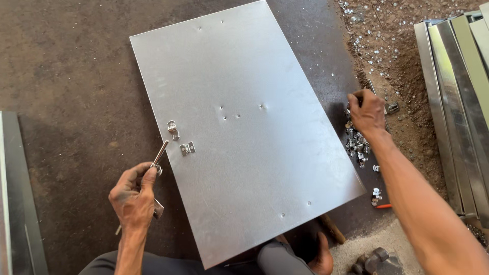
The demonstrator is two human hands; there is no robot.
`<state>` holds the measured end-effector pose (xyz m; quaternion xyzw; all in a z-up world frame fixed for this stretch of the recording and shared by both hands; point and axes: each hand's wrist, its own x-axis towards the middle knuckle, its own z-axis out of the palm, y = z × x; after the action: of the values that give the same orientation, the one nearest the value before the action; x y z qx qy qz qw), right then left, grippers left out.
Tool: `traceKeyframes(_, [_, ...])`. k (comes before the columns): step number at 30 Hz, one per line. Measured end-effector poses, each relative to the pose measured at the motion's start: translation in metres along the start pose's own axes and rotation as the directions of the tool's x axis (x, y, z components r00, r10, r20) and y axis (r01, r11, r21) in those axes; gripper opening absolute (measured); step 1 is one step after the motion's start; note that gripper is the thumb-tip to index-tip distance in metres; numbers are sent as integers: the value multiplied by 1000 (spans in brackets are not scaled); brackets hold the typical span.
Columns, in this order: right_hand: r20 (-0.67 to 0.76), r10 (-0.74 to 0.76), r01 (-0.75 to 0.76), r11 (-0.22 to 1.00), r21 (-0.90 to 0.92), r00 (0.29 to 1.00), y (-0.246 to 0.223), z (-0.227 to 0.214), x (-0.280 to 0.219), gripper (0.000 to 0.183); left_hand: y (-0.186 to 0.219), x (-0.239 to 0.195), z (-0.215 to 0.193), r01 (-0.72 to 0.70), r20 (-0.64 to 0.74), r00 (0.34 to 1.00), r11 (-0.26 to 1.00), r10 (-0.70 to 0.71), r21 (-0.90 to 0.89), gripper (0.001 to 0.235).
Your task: The person positions a latch and hinges on a metal sheet, marks hole locations with a pencil, uses a punch and hammer to create holes, and then fastens the components to assemble a metal cabinet door.
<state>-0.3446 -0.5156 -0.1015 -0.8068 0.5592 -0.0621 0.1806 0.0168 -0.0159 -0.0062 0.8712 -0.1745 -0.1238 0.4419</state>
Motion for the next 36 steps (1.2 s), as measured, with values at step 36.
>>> traceKeyframes(36, [19, 87, -88, 992, 95, 996, -61, -44, -188, 25, 100, 63, 115, -532, 456, 766, 845, 453, 55, 7])
